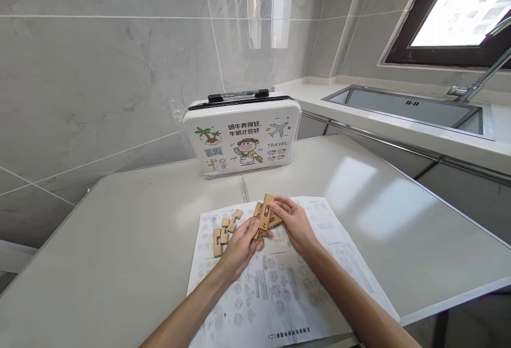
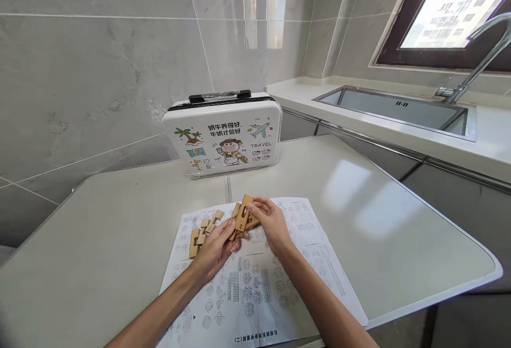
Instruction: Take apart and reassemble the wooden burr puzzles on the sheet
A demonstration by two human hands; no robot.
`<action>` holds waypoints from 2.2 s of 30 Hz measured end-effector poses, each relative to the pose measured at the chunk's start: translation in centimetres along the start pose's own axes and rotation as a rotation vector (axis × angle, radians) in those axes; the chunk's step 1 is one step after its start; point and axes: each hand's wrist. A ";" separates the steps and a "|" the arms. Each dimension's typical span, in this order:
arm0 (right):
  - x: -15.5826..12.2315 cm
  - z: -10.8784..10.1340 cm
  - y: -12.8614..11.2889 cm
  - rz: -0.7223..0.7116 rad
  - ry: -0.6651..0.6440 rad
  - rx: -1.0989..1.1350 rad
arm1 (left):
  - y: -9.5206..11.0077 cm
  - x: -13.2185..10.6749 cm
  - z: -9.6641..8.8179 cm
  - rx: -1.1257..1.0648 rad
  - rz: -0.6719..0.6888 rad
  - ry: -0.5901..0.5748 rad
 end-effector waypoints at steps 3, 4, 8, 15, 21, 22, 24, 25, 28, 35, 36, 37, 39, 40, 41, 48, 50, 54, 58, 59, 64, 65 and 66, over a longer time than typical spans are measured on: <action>0.1 -0.2 -0.1 0.014 0.004 0.060 | 0.1 -0.1 0.1 0.002 0.004 0.012; 0.2 -0.3 -0.1 0.017 0.006 0.092 | 0.1 -0.1 0.1 0.003 0.002 0.017; 0.6 -0.8 -0.1 -0.004 0.025 0.252 | 0.0 -0.1 0.0 0.003 -0.017 0.019; 0.6 -0.9 -0.2 -0.056 0.025 0.377 | -0.4 -0.2 -0.5 -0.007 -0.016 -0.006; 0.2 -0.7 -0.2 -0.066 -0.002 0.417 | -0.3 -0.3 -0.4 0.103 -0.011 -0.021; 0.2 -0.7 -0.2 -0.072 -0.005 0.417 | -0.3 -0.4 -0.3 0.136 -0.009 -0.026; 0.2 -0.5 -0.1 -0.079 -0.024 0.401 | -0.3 -0.5 -0.2 0.204 -0.002 -0.033; 0.2 -0.4 -0.1 -0.075 -0.040 0.386 | -0.3 -0.6 -0.1 0.234 0.000 -0.037; 0.0 -0.1 0.1 -0.034 -0.083 0.341 | -0.2 -0.8 0.2 0.288 0.014 -0.044; -0.3 0.3 -0.1 -0.005 -0.127 0.272 | -0.4 -0.8 0.5 0.326 0.038 -0.027; -0.3 0.3 -0.2 -0.013 -0.129 0.261 | -0.4 -0.8 0.6 0.333 0.041 -0.022; -0.3 0.3 -0.3 -0.021 -0.131 0.252 | -0.4 -0.8 0.7 0.339 0.043 -0.018; -0.3 0.4 -0.4 -0.024 -0.143 0.236 | -0.4 -0.7 0.8 0.347 0.048 -0.005; -0.3 0.4 -0.5 -0.020 -0.148 0.226 | -0.4 -0.8 0.8 0.352 0.051 0.001; -0.3 0.5 -0.5 -0.016 -0.149 0.215 | -0.4 -0.8 0.9 0.357 0.055 0.005; -0.3 0.2 -0.1 -0.029 -0.139 0.109 | -0.5 -1.0 0.9 0.391 0.078 0.004; -0.3 0.1 -0.1 -0.029 -0.128 0.093 | -0.5 -1.0 1.0 0.399 0.079 0.007; -0.2 0.0 -0.2 -0.024 -0.118 0.078 | -0.5 -1.0 1.1 0.422 0.093 0.022; -0.3 -0.1 -0.1 -0.035 -0.135 0.061 | -0.5 -1.2 1.2 0.459 0.124 0.061; -0.3 -0.1 0.0 -0.038 -0.143 0.056 | -0.5 -1.2 1.2 0.464 0.130 0.069; -0.6 0.2 -0.1 -0.063 -0.199 -0.007 | -0.3 -1.2 1.4 0.448 0.139 0.089; -0.6 0.3 -0.2 -0.064 -0.209 -0.022 | -0.3 -1.2 1.4 0.440 0.145 0.100; -0.7 0.5 -0.2 -0.066 -0.221 -0.036 | -0.3 -1.1 1.4 0.428 0.151 0.115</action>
Point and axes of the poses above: each hand's wrist, its own x-axis towards the middle knuckle, its own z-axis out of the palm, y = z × x, and after that the axes turned 6 degrees about -y, right-handed
